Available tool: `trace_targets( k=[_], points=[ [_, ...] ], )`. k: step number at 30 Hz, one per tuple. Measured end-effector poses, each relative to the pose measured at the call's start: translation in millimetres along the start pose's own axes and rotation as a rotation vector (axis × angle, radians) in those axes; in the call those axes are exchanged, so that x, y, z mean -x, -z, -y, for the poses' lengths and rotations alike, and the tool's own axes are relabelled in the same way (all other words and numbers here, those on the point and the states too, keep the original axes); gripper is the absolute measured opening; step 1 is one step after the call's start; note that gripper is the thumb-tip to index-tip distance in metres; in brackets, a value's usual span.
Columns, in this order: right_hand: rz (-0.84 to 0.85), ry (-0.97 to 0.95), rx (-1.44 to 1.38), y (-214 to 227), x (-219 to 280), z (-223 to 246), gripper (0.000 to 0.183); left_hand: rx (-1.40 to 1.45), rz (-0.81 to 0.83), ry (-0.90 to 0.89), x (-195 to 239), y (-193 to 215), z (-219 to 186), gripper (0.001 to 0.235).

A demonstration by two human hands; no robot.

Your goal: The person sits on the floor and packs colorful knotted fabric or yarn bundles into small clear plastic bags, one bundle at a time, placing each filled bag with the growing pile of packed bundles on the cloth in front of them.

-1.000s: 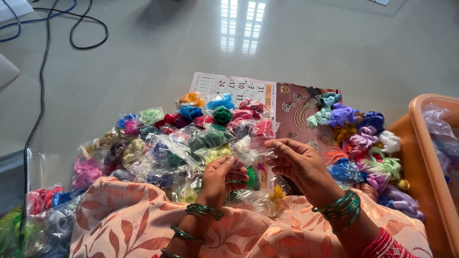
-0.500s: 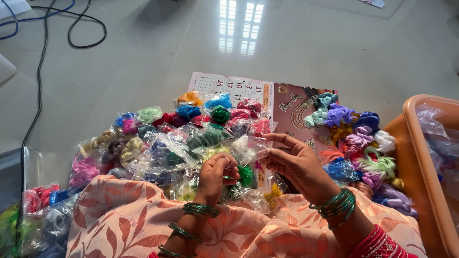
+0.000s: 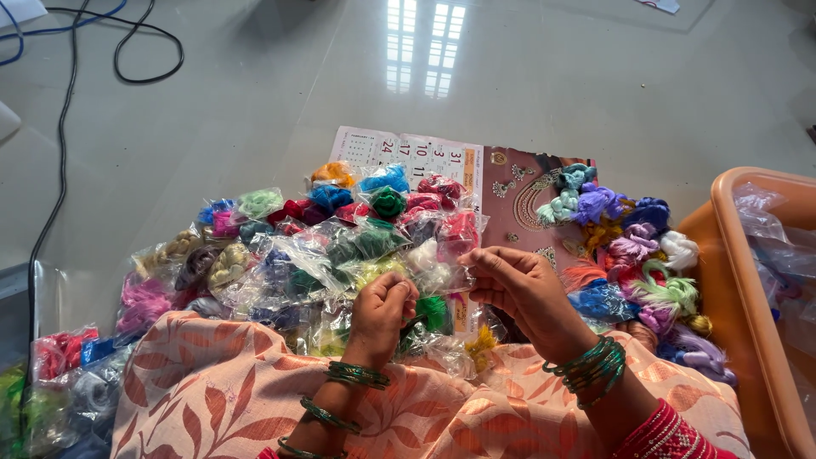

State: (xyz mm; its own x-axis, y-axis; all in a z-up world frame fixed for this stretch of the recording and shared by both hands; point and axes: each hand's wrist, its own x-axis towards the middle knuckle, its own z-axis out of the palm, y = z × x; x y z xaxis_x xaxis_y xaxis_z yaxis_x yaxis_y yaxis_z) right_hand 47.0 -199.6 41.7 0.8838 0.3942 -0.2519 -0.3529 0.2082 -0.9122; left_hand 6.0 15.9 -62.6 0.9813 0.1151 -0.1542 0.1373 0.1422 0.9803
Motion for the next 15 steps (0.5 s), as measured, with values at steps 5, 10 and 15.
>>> trace_targets(
  k=[5, 10, 15],
  points=[
    [0.017, 0.006, 0.039, -7.0, 5.0, 8.6, 0.029, 0.038, -0.018, 0.018, -0.9, 0.4, 1.5, 0.023],
    [0.028, 0.047, 0.090, -11.5, 5.6, 7.0, 0.030, 0.015, -0.029, 0.004, 0.2, 0.4, 2.2, 0.023],
    [-0.078, 0.084, 0.205, -10.9, 2.8, 2.3, 0.034, -0.333, -0.305, -0.338, 25.0, -17.7, -48.8, 0.026]
  ],
)
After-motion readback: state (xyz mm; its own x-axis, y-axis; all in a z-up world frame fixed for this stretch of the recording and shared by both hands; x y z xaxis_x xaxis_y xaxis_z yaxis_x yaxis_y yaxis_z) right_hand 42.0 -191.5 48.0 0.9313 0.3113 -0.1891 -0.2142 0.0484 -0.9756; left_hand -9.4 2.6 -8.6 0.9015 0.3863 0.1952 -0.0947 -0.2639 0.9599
